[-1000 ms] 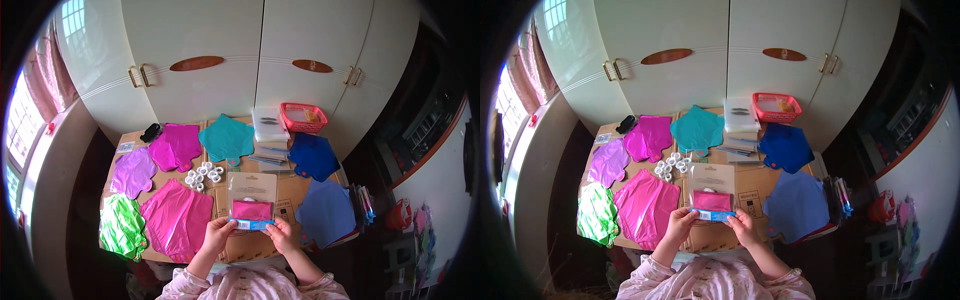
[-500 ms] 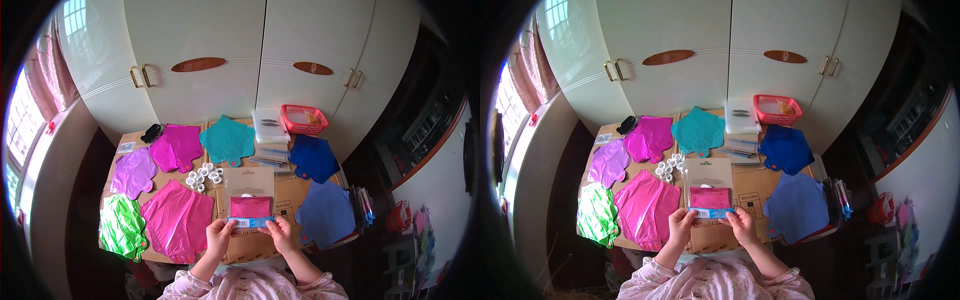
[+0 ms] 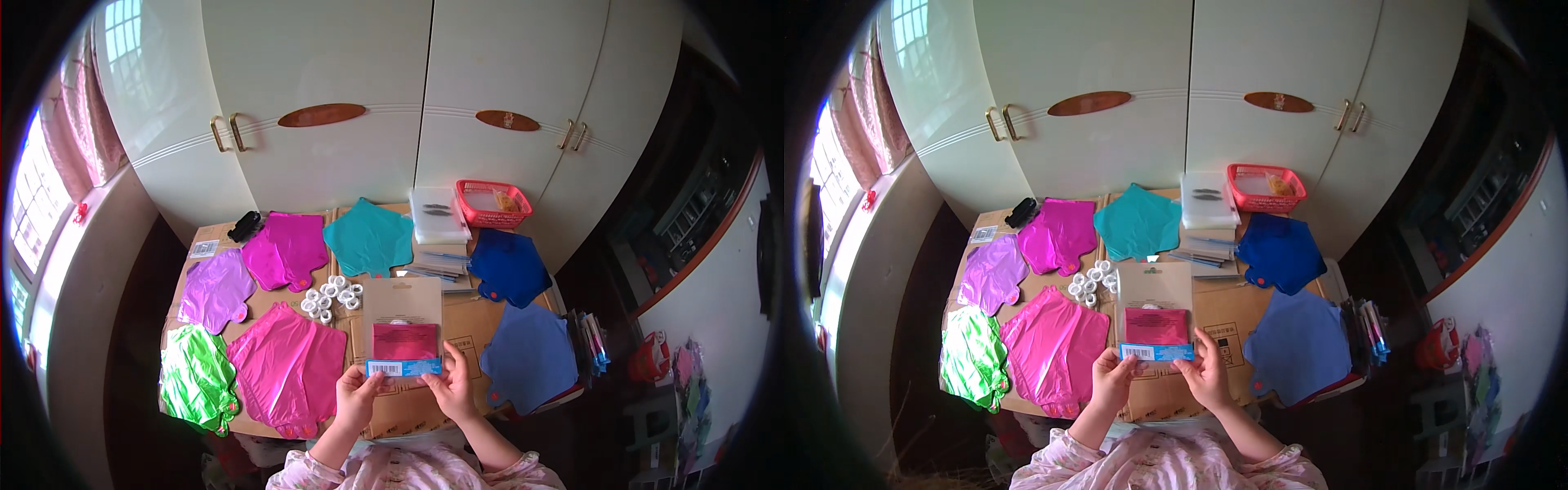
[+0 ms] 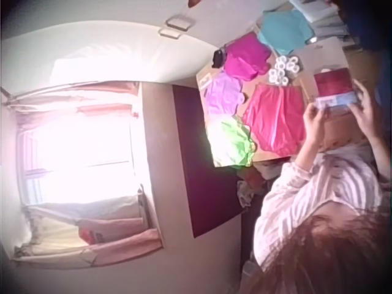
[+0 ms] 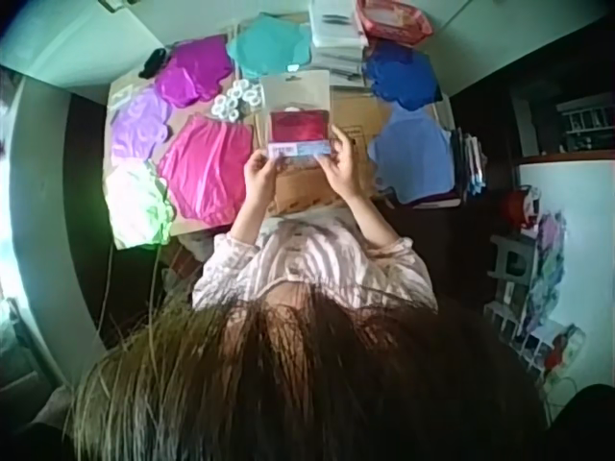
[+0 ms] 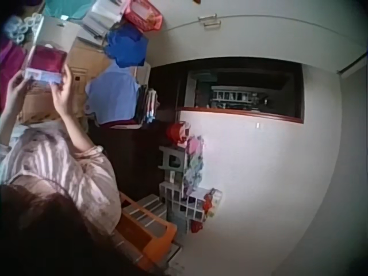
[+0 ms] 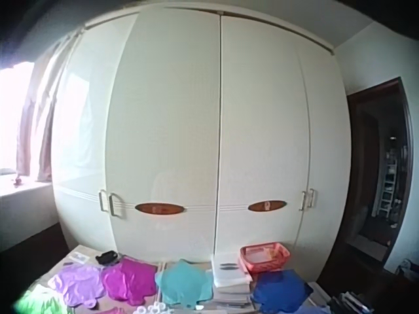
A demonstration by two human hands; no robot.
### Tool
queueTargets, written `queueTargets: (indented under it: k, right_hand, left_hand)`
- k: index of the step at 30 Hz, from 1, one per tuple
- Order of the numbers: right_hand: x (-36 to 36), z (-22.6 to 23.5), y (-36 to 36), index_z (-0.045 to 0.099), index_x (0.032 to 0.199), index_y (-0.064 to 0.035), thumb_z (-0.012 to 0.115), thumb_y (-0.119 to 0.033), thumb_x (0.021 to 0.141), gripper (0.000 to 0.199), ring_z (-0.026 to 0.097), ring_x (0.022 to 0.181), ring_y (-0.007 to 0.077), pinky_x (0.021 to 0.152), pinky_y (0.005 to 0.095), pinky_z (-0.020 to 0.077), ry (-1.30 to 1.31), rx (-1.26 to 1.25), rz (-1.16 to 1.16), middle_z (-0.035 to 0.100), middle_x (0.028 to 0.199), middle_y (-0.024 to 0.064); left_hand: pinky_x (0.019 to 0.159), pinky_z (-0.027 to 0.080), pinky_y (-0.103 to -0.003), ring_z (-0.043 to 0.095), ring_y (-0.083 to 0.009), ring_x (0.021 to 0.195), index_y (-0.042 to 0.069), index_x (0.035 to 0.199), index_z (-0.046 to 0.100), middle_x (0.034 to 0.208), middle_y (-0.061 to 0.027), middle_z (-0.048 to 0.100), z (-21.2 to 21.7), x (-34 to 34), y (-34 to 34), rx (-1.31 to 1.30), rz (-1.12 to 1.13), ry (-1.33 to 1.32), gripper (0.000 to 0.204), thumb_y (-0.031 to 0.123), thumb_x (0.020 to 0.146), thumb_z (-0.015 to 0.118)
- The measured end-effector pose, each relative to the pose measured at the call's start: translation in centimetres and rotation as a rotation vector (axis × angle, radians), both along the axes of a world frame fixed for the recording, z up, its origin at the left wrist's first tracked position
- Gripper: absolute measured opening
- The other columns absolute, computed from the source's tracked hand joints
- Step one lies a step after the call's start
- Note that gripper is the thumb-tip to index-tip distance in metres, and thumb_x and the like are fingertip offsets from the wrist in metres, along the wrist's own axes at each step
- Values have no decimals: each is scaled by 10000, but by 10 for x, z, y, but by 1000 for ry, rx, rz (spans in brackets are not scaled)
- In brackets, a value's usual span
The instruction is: The person is packaging colorful plastic pieces into transparent bags at a desk.
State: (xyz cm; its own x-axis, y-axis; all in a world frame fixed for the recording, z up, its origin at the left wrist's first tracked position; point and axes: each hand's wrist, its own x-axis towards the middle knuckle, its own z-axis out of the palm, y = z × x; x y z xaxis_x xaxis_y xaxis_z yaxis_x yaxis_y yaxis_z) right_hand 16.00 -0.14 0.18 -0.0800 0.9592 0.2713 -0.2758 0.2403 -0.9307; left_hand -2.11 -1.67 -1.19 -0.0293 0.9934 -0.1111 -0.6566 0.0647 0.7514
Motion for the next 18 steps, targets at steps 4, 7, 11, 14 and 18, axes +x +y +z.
queueTargets:
  k: [4, 7, 11, 14, 18]
  right_hand:
    - [7, -4, 0, 384, 1305, -12, 588, 59, 863, 493, 620, 922, 153, 802, 264, 513, -116, 71, 0, 620, 1027, 119]
    - [7, -2, 0, 428, 1270, -7, 597, 55, 860, 449, 616, 928, 143, 809, 259, 508, -111, 23, 0, 631, 1012, 123]
    - [2, -6, -3, 449, 1202, -9, 596, 56, 861, 378, 614, 925, 138, 813, 257, 504, -19, 9, -28, 632, 1000, 113]
    - [-12, -9, -10, 443, 1128, -22, 594, 60, 860, 319, 615, 905, 133, 803, 255, 507, 21, 19, -79, 630, 979, 106]
    - [-28, -22, -19, 396, 1011, -62, 636, 40, 840, 312, 595, 758, 98, 695, 218, 471, 57, -60, -112, 620, 862, 68]
  left_hand:
    - [669, 549, -289, 669, -177, 759, 49, 864, 546, 831, -86, 664, 2, 0, 1, 0, 30, -25, 72, 24, 873, 613]
    - [636, 528, -271, 660, -168, 759, 67, 858, 536, 827, -87, 658, 1, 2, -1, 9, 41, 0, 91, 13, 870, 609]
    - [694, 542, -303, 656, -177, 818, 56, 899, 544, 871, -98, 657, -2, 5, -2, 16, 45, -129, 109, -2, 849, 620]
    - [755, 551, -328, 660, -197, 842, 24, 981, 565, 924, -104, 662, 13, 18, -8, 12, 14, -296, 151, -8, 844, 622]
    - [755, 558, -346, 665, -209, 812, -16, 1055, 573, 943, -113, 668, 1, 27, -8, 42, 34, -188, 215, -6, 846, 622]
